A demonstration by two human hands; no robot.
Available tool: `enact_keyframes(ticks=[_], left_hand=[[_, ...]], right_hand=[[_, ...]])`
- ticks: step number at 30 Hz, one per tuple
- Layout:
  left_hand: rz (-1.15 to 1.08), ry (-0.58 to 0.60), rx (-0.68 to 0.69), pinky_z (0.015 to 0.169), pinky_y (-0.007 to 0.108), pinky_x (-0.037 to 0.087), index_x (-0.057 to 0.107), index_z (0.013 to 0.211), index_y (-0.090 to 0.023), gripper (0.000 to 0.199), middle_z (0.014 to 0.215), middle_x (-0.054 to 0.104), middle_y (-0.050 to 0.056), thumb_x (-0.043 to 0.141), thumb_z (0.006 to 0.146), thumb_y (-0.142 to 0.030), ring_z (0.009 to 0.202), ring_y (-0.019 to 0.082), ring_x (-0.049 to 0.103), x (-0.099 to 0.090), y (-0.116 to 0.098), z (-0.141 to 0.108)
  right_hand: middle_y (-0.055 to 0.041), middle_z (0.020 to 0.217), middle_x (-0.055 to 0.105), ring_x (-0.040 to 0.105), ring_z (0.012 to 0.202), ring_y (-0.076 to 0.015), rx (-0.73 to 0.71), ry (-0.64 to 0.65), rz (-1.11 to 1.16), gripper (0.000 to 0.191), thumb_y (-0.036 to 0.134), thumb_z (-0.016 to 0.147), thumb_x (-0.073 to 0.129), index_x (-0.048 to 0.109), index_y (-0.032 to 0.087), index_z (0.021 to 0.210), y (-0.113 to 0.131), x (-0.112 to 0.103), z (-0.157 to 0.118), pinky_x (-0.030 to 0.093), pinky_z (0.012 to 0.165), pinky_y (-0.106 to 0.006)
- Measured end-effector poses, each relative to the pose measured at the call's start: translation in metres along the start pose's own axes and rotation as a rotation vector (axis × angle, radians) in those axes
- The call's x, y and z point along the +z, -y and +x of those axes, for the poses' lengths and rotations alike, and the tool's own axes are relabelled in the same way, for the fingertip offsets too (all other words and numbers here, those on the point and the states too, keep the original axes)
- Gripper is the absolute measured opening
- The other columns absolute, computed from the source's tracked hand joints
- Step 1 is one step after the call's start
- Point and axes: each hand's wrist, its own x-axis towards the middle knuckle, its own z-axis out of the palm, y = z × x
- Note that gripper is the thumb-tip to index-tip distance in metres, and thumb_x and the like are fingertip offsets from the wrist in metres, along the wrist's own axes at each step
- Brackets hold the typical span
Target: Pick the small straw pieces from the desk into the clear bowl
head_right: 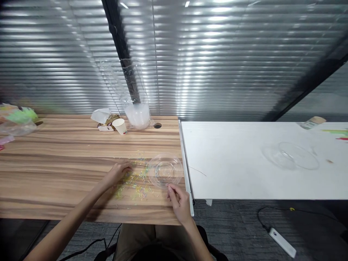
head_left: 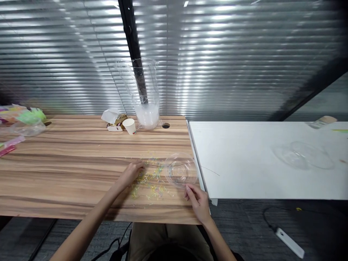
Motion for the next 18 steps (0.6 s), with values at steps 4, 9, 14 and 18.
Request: enact_keyframes(ticks=[4,9,14,18], left_hand=[[0.02,-0.038,0.016,0.072,0.028,0.044,0.06,0.071,-0.019,0.022,0.075,0.064,0.005,0.043,0.079,-0.009,0.075,0.018,0.056,0.003,0.002,-0.002],[0.04,-0.101,0.068,0.072,0.03,0.043,0.059,0.077,-0.018,0.02,0.079,0.062,0.006,0.043,0.085,-0.011,0.077,0.019,0.053,-0.004,-0.017,0.002],[0.028,-0.163,0.194,0.08,0.031,0.042,0.061,0.088,-0.018,0.023,0.089,0.063,0.006,0.04,0.093,-0.012,0.087,0.018,0.053,-0.003,-0.076,0.03],[0.088,-0.064,0.462,0.077,0.032,0.043,0.065,0.088,-0.016,0.021,0.085,0.067,0.006,0.046,0.092,-0.01,0.084,0.019,0.055,0.007,-0.11,0.049]], right_hand=[[-0.0021,0.065,0.062,0.057,0.054,-0.0124,-0.016,0.0,-0.008,0.027,0.035,0.092,0.05,0.068,0.015,0.094,0.0,0.0,0.0,0.048,0.053,-0.023],[-0.0024,0.063,0.062,0.057,0.054,-0.0132,-0.034,0.01,-0.047,0.028,0.035,0.092,0.05,0.068,0.014,0.095,-0.001,-0.001,-0.002,0.047,0.052,-0.023],[-0.0033,0.066,0.062,0.057,0.056,-0.0133,-0.051,0.017,-0.082,0.028,0.035,0.092,0.05,0.068,0.014,0.095,-0.003,0.0,-0.003,0.047,0.052,-0.023],[-0.0028,0.066,0.062,0.057,0.056,-0.0132,-0.077,0.001,-0.098,0.027,0.034,0.092,0.05,0.069,0.014,0.096,-0.004,0.0,-0.004,0.047,0.053,-0.023]])
